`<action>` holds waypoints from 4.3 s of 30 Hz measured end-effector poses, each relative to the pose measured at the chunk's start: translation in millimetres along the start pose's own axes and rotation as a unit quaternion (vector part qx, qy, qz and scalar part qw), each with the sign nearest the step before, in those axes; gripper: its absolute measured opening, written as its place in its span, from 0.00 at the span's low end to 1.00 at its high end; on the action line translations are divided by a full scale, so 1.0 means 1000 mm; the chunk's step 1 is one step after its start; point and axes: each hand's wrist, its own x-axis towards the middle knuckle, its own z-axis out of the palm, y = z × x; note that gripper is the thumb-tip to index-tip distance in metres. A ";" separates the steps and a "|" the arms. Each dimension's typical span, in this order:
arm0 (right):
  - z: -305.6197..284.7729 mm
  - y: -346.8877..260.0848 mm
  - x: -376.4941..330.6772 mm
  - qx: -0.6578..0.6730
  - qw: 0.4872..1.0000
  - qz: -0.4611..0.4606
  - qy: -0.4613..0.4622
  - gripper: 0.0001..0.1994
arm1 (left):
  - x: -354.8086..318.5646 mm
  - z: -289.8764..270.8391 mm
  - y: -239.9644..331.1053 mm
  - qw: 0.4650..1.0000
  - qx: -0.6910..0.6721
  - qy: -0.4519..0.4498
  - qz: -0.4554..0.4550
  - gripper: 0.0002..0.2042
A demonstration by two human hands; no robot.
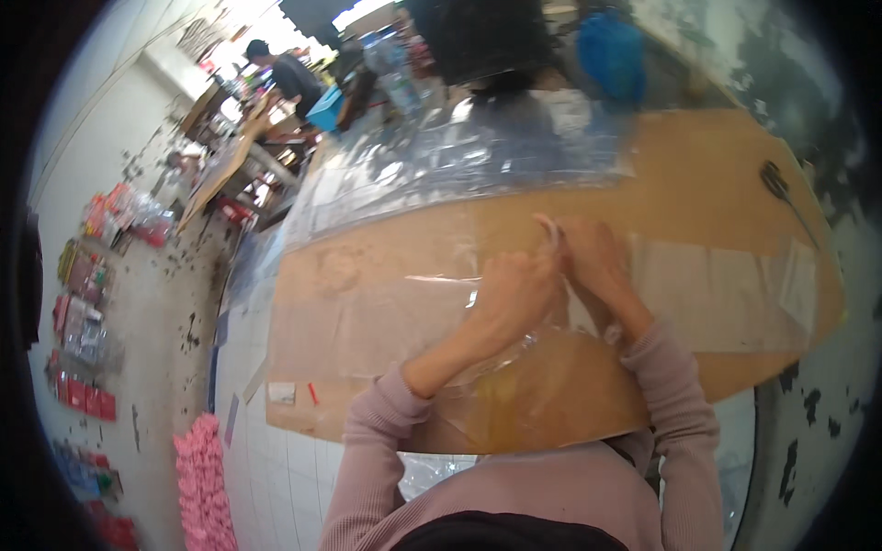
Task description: The person separates and aligns several clear plastic sheets on a wooden table, then uses scissors to cut along the edge of the material.
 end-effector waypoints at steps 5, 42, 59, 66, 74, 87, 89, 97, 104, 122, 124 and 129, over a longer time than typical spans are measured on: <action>-0.041 0.022 0.045 -0.121 0.979 0.126 0.109 0.25 | -0.043 -0.031 0.081 0.985 -0.073 -0.027 0.156 0.07; -0.157 0.094 -0.133 0.252 0.843 0.104 -0.463 0.09 | 0.030 -0.119 -0.215 0.857 -0.377 0.216 -0.278 0.13; 0.010 0.082 0.205 -0.282 0.912 -0.229 0.192 0.17 | -0.053 -0.138 -0.338 0.744 0.341 0.406 -0.407 0.28; 0.046 0.047 0.190 -0.157 0.971 -0.149 -0.099 0.22 | -0.061 -0.134 -0.351 0.765 0.362 0.319 -0.427 0.35; 0.050 0.065 0.193 -0.167 0.969 -0.179 -0.038 0.20 | -0.083 -0.201 -0.262 0.879 0.099 0.295 -0.361 0.18; -0.078 -0.081 0.054 0.338 0.903 -0.148 -0.219 0.08 | 0.059 -0.125 -0.060 0.945 -0.223 0.201 -0.133 0.15; -0.086 -0.075 0.045 0.320 0.921 -0.127 -0.181 0.06 | 0.065 -0.120 -0.054 0.938 -0.252 0.194 -0.135 0.15; -0.084 -0.066 0.035 0.117 0.981 -0.157 0.013 0.04 | 0.056 -0.110 -0.057 0.974 -0.201 0.102 -0.001 0.15; -0.062 -0.053 0.050 0.063 0.985 -0.146 0.069 0.04 | 0.063 -0.079 -0.047 0.977 -0.153 0.149 -0.003 0.11; -0.135 0.099 0.121 0.484 0.875 0.004 -0.007 0.09 | 0.057 -0.047 0.013 0.965 0.151 0.206 0.060 0.26; -0.143 0.106 0.117 0.427 0.897 0.003 0.116 0.08 | 0.059 -0.056 0.018 0.977 0.121 0.173 0.015 0.15; -0.162 0.085 0.109 0.650 0.754 -0.005 0.095 0.12 | 0.064 -0.063 0.006 0.953 -0.068 0.291 0.047 0.05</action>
